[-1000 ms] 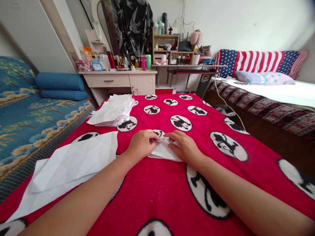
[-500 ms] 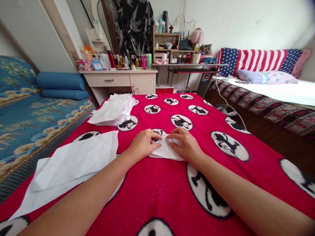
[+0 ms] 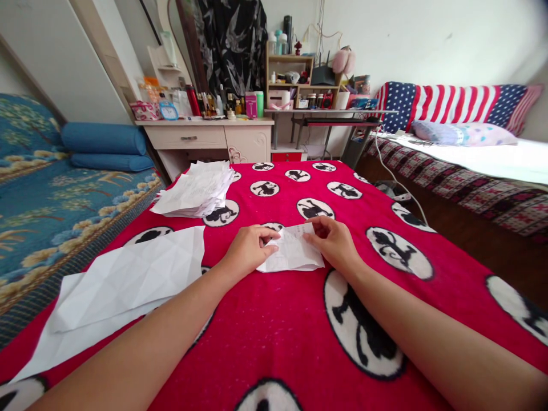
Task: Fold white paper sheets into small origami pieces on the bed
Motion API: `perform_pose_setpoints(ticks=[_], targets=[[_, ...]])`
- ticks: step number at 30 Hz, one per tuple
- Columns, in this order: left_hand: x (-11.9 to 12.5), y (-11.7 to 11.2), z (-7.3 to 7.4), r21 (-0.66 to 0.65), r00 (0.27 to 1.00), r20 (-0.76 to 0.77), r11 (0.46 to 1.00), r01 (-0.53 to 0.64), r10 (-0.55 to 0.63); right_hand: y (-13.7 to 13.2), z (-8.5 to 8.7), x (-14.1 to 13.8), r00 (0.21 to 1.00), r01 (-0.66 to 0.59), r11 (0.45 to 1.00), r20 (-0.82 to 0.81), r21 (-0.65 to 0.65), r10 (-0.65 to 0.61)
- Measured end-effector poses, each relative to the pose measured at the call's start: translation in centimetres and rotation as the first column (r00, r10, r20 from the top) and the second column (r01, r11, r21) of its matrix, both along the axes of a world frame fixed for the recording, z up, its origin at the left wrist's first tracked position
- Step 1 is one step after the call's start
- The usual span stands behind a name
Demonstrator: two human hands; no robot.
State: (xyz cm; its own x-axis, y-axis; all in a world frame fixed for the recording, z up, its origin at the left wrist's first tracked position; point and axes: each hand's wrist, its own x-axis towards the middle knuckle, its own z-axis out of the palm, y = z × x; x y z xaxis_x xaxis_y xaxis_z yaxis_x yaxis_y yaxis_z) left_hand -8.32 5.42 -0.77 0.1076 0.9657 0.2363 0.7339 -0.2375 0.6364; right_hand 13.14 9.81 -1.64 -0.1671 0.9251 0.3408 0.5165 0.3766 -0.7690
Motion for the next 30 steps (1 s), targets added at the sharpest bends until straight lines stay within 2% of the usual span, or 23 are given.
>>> perform_pose_setpoints(ticks=[3,5,8,12,16,21,26,30], targets=[[-0.1,-0.2,0.0,0.171,0.989,-0.147,0.984,0.057,-0.032,-0.7,0.4,-0.3,0.998,-0.038,0.991,0.057,0.126,0.031],[-0.1,-0.2,0.2,0.227,0.972,-0.213,0.963,0.145,-0.096,-1.3,0.7,-0.6,0.989,-0.093,0.977,0.134,0.193,0.068],[0.0,-0.3,0.4,0.221,0.949,-0.232,0.938,0.267,-0.215,-2.2,1.2,-0.9,0.965,-0.189,0.954,0.224,0.233,0.137],[0.1,-0.3,0.4,0.206,0.963,-0.147,0.945,0.254,-0.226,-2.7,1.5,-1.1,0.92,-0.282,0.928,0.343,0.242,0.19],[0.1,-0.3,0.1,0.191,0.969,-0.1,0.951,0.242,-0.227,-3.0,1.6,-1.2,0.884,-0.321,0.925,0.416,0.203,0.215],[-0.3,0.0,-0.3,0.183,0.936,-0.161,0.922,0.341,-0.314,-3.6,2.4,-0.9,0.83,-0.393,0.913,0.47,0.109,0.301],[-0.6,0.2,0.0,0.141,0.921,-0.147,0.913,0.382,-0.362,-3.4,3.6,0.1,0.719,-0.537,0.844,0.523,0.002,0.457],[-0.9,0.1,0.5,0.089,0.913,-0.101,0.91,0.404,-0.396,-2.9,4.0,0.5,0.68,-0.585,0.809,0.508,-0.057,0.528]])
